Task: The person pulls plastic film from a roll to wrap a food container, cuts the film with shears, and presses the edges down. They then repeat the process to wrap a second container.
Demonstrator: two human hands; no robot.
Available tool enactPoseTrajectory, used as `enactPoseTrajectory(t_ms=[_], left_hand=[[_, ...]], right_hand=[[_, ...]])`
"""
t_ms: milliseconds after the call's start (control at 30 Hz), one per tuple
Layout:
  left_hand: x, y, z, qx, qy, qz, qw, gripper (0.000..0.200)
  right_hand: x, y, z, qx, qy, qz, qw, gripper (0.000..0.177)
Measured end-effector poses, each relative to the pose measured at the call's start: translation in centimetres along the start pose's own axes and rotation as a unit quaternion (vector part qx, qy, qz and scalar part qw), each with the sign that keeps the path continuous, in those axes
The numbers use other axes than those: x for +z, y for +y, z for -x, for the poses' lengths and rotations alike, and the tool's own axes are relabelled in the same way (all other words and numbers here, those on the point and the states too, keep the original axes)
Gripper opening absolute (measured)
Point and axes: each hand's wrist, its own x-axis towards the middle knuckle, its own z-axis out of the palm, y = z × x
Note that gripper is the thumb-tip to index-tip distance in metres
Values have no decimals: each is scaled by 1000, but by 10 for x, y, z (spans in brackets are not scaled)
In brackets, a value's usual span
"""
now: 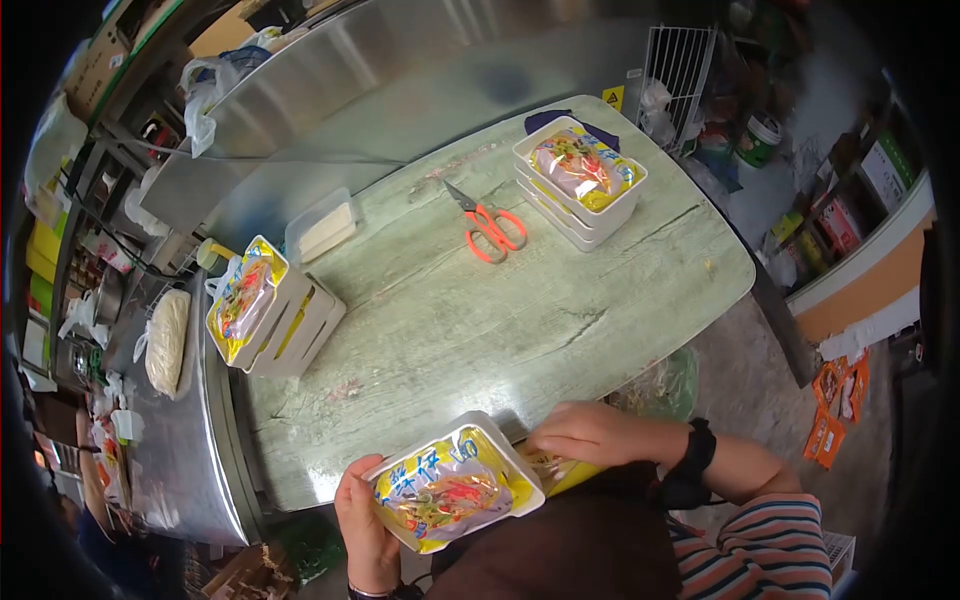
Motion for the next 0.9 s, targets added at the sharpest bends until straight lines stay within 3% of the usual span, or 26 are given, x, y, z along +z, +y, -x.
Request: enactPoseTrajectory(t_ms=[67,133,200,267,333,367,433,467,533,567,633,667,733,800,867,900], left_hand=[[11,9,3,2,-5,0,1000,43],[18,17,8,7,-8,2,1000,44],[21,24,14,12,-26,-16,999,48],[25,29,22,18,-24,-13,999,49],[30,34,29,43,-29,-9,999,49],[31,36,31,44,-28,-9,999,49],[32,40,33,59,-6,1,998,48],[26,38,32,64,-7,0,998,48],[13,34,26,21,27,7,999,48],[12,30,27,6,54,1,999,48],[14,23,27,-16,68,10,997,47],[14,20,25,-41,81,18,996,47],[17,16,19,-59,65,14,996,46],[20,12,15,-80,91,40,992,47],[22,10,15,-85,98,45,990,47],[23,10,15,-90,108,52,989,48]], right_hand=[[-7,3,-17,32,-126,36,991,32],[-8,-4,-34,45,-159,-12,986,27],[3,1,-49,-198,-189,25,962,27],[8,-1,-56,-223,-197,38,954,29],[5,-24,-64,26,-277,93,956,28],[11,-17,-67,24,-278,94,956,28],[24,0,-74,-79,-230,116,963,26],[24,3,-74,-83,-229,119,963,26],[18,3,-69,33,-154,-162,974,22],[12,4,-64,31,-155,-160,974,22],[-5,-12,-52,-15,59,-308,949,17],[-11,-26,-47,-11,64,-312,948,17],[-24,-55,-37,-120,203,-25,972,18],[-24,-64,-35,-137,210,28,968,20],[-24,-65,-39,-249,258,208,910,23],[-25,-64,-40,-248,258,205,911,23]])
